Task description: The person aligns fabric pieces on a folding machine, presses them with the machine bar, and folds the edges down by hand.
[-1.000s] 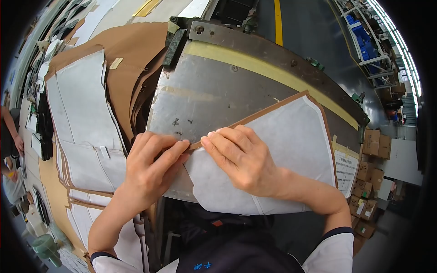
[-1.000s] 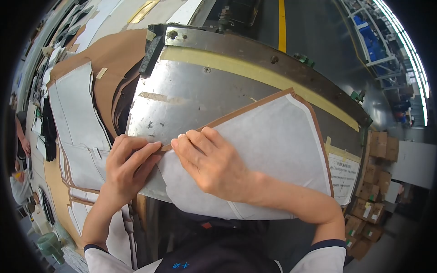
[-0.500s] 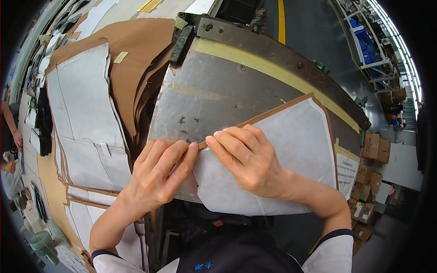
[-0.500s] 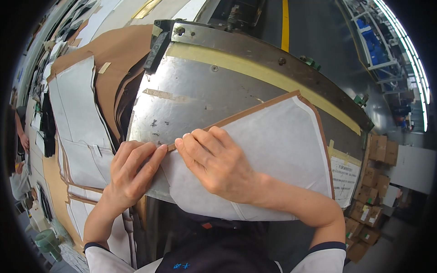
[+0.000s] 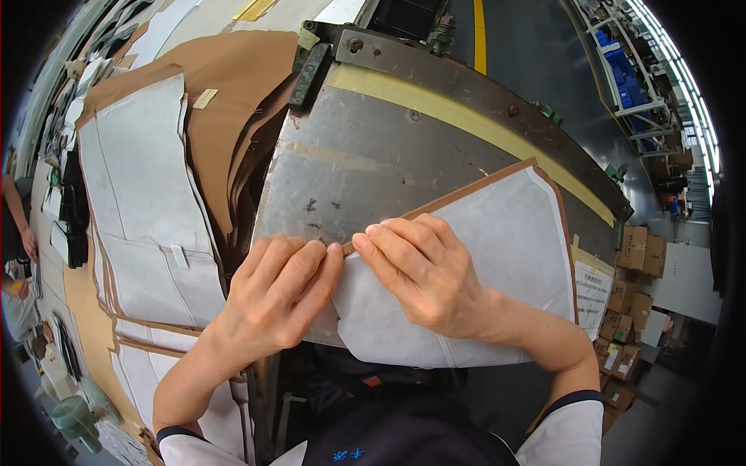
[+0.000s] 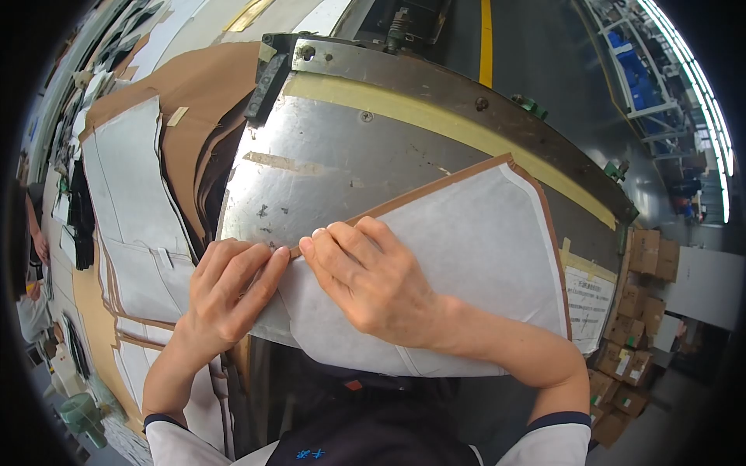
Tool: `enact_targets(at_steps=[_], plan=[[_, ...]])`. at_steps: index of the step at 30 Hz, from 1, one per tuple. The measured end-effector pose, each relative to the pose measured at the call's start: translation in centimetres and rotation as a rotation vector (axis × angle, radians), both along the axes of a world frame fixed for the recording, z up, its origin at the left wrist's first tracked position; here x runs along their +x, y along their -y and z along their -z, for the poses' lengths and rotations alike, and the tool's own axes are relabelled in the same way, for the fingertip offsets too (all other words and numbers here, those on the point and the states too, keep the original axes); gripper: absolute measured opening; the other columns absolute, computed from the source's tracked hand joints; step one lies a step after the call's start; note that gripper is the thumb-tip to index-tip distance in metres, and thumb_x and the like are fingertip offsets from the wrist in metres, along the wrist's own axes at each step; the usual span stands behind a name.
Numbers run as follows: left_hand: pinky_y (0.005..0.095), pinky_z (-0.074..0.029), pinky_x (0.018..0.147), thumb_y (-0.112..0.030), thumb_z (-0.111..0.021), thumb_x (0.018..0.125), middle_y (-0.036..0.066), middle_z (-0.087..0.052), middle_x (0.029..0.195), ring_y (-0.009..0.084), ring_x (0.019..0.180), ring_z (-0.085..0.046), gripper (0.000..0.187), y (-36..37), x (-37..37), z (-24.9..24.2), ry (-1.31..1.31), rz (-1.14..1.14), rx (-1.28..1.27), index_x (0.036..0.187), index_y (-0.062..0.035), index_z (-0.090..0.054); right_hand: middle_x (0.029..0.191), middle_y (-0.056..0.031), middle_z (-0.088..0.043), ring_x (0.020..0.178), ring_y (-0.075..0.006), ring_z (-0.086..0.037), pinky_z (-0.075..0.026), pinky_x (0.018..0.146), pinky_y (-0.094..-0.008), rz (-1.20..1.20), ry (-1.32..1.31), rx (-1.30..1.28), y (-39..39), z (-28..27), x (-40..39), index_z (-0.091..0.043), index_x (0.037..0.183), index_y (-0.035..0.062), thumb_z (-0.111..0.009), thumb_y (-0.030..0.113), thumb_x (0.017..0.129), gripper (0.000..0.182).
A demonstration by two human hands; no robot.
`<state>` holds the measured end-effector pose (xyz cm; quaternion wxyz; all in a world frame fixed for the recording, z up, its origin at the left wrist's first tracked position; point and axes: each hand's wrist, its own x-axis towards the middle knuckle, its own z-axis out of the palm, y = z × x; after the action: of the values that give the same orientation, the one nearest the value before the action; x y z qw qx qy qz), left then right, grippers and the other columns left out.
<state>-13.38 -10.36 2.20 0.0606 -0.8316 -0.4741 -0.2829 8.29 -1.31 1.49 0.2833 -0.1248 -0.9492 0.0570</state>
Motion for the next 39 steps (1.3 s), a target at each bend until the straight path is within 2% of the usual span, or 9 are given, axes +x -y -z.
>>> enact_targets(at_steps=[4,7,23,26,29,32,35,39], plan=[[0.0364,-0.053,0.07,-0.002,-0.073,0.072,0.013,-0.059,0.102,0.0251,0.085,-0.063,0.034,0.1,0.1,-0.3,-0.062,0.023,0.001,0.105,0.0073,-0.07,0.111,-0.0124,-0.067,0.101,-0.0259,-0.065,-0.052,0.082,-0.038,-0.004,0.008,0.009,0.0,-0.1,0.0,-0.072,0.112,-0.0064,-0.071,0.005,0.074,0.039],[0.0369,-0.054,0.071,-0.002,-0.072,0.072,0.013,-0.059,0.103,0.0252,0.086,-0.063,0.033,0.1,0.0,-0.4,-0.074,0.029,-0.007,0.104,0.0078,-0.07,0.107,-0.0171,-0.064,0.1,-0.0297,-0.062,-0.051,0.082,-0.0404,-0.038,-0.028,0.018,-0.2,0.0,-0.1,-0.071,0.105,-0.0118,-0.072,0.005,0.075,0.034],[0.0374,-0.054,0.074,-0.004,-0.071,0.072,0.014,-0.059,0.101,0.0258,0.087,-0.063,0.036,0.0,0.0,-0.4,-0.145,0.067,0.047,0.106,0.0103,-0.069,0.106,-0.0192,-0.063,0.1,-0.0323,-0.061,-0.052,0.086,-0.0435,-0.066,-0.001,0.04,0.3,-0.1,-0.5,-0.069,0.102,-0.0145,-0.07,0.003,0.074,0.033],[0.0369,-0.051,0.071,-0.001,-0.074,0.073,0.011,-0.06,0.099,0.0256,0.084,-0.061,0.034,0.1,-0.2,-0.7,0.012,0.03,-0.069,0.106,0.0047,-0.07,0.105,-0.019,-0.063,0.101,-0.0324,-0.061,-0.052,0.086,-0.0429,-0.087,0.003,0.066,0.2,-0.2,-0.4,-0.068,0.103,-0.0153,-0.07,0.003,0.073,0.035],[0.0363,-0.046,0.069,0.0,-0.078,0.073,0.008,-0.062,0.095,0.0249,0.081,-0.059,0.032,0.7,0.0,-0.4,0.299,-0.183,-0.214,0.104,-0.0018,-0.071,0.105,-0.019,-0.063,0.1,-0.0321,-0.061,-0.052,0.085,-0.0423,-0.089,-0.004,0.053,0.3,-0.1,-0.5,-0.068,0.103,-0.0155,-0.069,0.004,0.072,0.036],[0.0361,-0.043,0.068,0.001,-0.082,0.072,0.006,-0.063,0.092,0.0243,0.079,-0.057,0.031,0.8,0.3,-0.3,0.331,-0.206,-0.195,0.101,-0.0056,-0.07,0.105,-0.0188,-0.063,0.098,-0.0314,-0.062,-0.052,0.084,-0.0414,-0.083,0.005,0.027,0.2,-0.2,-0.4,-0.069,0.104,-0.0143,-0.07,0.004,0.072,0.037],[0.0353,-0.046,0.067,0.0,-0.079,0.072,0.007,-0.064,0.093,0.0235,0.079,-0.059,0.03,0.7,0.2,0.0,0.31,-0.179,-0.164,0.101,-0.0029,-0.07,0.106,-0.0182,-0.063,0.098,-0.0306,-0.062,-0.052,0.083,-0.0407,-0.082,0.003,0.04,0.1,-0.1,-0.4,-0.07,0.104,-0.0126,-0.069,0.005,0.073,0.035],[0.0343,-0.052,0.065,0.006,-0.079,0.07,0.011,-0.067,0.097,0.0264,0.078,-0.065,0.034,1.0,0.5,0.0,0.116,-0.119,-0.022,0.103,0.0028,-0.07,0.107,-0.0173,-0.063,0.099,-0.0298,-0.062,-0.052,0.083,-0.0401,-0.075,-0.004,0.037,0.1,0.1,-0.5,-0.07,0.105,-0.0114,-0.07,0.006,0.075,0.034]])
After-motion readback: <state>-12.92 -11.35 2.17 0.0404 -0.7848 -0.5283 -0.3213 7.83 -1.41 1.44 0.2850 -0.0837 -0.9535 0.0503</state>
